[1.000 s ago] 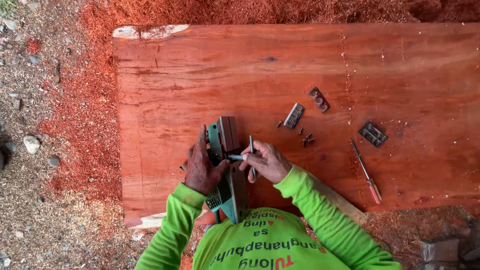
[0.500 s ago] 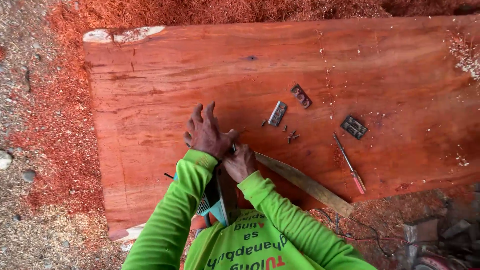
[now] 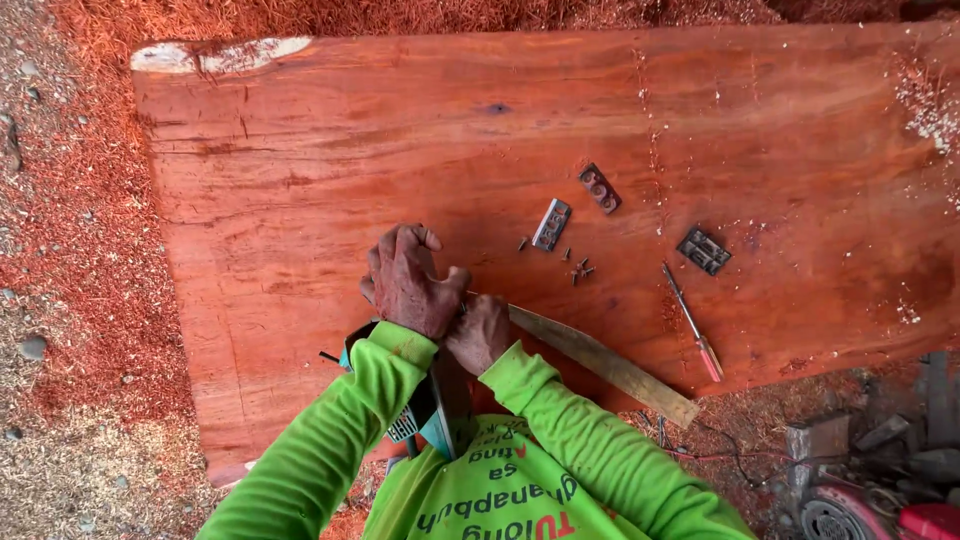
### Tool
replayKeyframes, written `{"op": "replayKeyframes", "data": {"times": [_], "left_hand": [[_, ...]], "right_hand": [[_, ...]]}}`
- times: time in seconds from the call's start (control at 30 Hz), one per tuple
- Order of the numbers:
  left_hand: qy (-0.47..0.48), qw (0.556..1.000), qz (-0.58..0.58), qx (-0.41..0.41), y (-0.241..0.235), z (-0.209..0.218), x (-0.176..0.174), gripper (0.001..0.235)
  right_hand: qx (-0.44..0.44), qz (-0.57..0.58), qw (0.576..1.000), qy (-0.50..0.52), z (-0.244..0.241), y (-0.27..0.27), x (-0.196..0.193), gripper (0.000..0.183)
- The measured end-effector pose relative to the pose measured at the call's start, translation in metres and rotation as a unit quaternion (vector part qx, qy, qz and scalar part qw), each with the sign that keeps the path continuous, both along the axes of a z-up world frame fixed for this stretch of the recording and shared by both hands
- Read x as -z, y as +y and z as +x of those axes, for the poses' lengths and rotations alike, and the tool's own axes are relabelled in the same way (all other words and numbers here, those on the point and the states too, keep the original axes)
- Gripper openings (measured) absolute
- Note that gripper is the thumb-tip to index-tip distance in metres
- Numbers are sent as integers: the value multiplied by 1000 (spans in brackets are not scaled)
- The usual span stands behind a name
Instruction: The person assembles a teal-colored power tool on a large wooden plank. They use a T-handle Allen wrench to tighten screws into the tool's body and attach a metal blade. The person also uses a small wooden stick to clean debris from the tool's components before reassembling them.
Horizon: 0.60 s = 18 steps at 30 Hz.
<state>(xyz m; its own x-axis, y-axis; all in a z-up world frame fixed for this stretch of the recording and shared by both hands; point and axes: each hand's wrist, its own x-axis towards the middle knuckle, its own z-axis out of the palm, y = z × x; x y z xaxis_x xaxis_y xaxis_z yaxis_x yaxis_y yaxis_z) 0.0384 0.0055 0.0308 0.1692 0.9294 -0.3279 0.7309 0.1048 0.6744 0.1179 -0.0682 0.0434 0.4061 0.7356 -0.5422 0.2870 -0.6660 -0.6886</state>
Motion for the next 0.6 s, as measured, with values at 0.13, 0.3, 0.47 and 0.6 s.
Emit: {"op": "replayKeyframes", "data": {"times": [0.13, 0.3, 0.47, 0.6], "left_hand": [[-37, 998, 49, -7, 1, 0, -1, 40], [-123, 990, 69, -18, -7, -11, -12, 36], [-207, 976, 69, 6, -1, -21, -4, 47], [-278, 951, 122, 50, 6, -32, -5, 64]], "right_hand": [[-57, 27, 995, -82, 0, 1, 28, 10], [-182, 239, 939, -167, 17, -31, 95, 19], [-212, 352, 911, -38, 30, 13, 13, 10], [-349, 385, 844, -132, 56, 33, 15, 24]]}}
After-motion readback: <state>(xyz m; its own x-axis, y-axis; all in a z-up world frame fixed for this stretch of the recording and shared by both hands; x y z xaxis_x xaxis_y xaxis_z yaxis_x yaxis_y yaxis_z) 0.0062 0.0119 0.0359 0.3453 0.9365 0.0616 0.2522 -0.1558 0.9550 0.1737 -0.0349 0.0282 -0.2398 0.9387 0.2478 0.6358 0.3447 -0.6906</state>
